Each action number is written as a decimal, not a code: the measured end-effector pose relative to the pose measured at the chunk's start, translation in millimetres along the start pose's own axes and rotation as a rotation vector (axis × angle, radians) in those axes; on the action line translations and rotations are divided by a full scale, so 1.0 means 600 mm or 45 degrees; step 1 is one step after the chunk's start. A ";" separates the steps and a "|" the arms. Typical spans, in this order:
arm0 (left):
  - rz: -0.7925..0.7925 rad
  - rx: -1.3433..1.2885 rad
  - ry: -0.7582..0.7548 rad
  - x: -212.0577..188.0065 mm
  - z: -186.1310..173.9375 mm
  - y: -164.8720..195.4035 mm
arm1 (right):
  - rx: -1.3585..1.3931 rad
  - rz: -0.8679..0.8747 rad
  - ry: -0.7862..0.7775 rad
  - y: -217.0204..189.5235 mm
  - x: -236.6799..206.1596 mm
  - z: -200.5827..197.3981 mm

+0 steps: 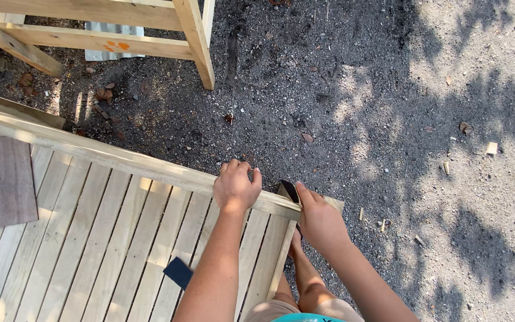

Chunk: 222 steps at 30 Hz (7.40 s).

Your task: The person sands the edges and rails of an unfinished slatted wooden furniture frame outdoors. They handle sheets of sandpaper, fold and prepare a piece, then rub the abrasive along the wooden rails and corners, working around the frame and switching sandpaper pieces while sanding different sections.

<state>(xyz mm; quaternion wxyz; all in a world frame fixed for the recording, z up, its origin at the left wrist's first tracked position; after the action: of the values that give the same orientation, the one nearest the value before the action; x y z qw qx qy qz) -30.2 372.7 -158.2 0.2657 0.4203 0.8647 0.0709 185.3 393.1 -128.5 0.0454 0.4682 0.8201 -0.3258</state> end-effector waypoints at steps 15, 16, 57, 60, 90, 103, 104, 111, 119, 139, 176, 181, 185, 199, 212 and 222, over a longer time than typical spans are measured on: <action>0.064 0.037 0.132 0.011 0.014 -0.009 | 0.360 -0.684 -0.093 -0.097 0.018 0.003; 0.061 0.031 0.129 0.010 0.014 -0.009 | 0.328 -0.634 -0.099 -0.092 0.020 0.007; 0.007 0.028 -0.009 0.002 0.001 0.001 | -0.212 -0.497 0.211 -0.024 -0.024 0.061; 0.014 0.034 -0.004 0.003 0.001 0.002 | -0.283 -0.519 0.207 -0.033 -0.021 0.057; 0.076 -0.011 0.111 -0.001 0.012 -0.002 | -0.566 -0.588 0.337 0.021 -0.110 0.047; 0.146 -1.305 0.617 -0.085 -0.019 -0.091 | -0.640 -0.768 0.172 0.013 -0.100 0.031; 0.103 -1.347 0.672 -0.106 -0.012 -0.097 | -0.616 -0.760 0.176 0.005 -0.094 0.030; -0.013 -1.514 0.983 -0.186 0.003 -0.121 | -0.526 -0.921 0.086 -0.163 0.075 0.084; -0.444 -1.441 1.436 -0.197 -0.009 -0.112 | -0.581 -1.213 -0.184 -0.013 -0.001 0.020; -0.937 -1.369 1.672 -0.316 0.143 0.042 | -0.185 -1.299 -0.602 -0.155 0.128 0.058; -2.593 -1.096 1.594 -0.217 0.234 0.273 | -0.551 -3.161 -1.383 -0.113 0.243 -0.020; -2.563 -1.097 1.688 -0.216 0.233 0.273 | -0.406 -2.745 -0.784 -0.236 0.285 0.044; -2.453 -1.067 2.010 -0.218 0.240 0.276 | -0.340 -2.731 -1.136 -0.094 0.219 -0.013; -2.178 -1.527 2.484 -0.223 0.259 0.267 | -0.399 -2.816 -1.093 -0.063 0.196 -0.026; -2.769 -1.429 2.485 -0.164 0.263 0.323 | -0.707 -3.076 -0.721 -0.247 0.294 0.038; -3.188 -1.865 2.152 -0.133 0.286 0.335 | -0.815 -3.269 -1.713 -0.168 0.180 0.036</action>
<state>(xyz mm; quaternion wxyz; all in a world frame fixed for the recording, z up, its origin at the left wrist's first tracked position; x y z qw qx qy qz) 237.6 422.4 -202.3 0.2265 0.8371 -0.3208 -0.3809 40.1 425.1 -136.9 0.1940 -0.8230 0.5240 -0.1026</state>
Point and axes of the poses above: each hand's wrist, its own x-axis towards the middle knuckle, its own z-axis out of the palm, y = z × x, the point moved 4 cm from there along x, towards the middle knuckle, and after that the axes turned 5 degrees about -y, right-handed, at the moved point
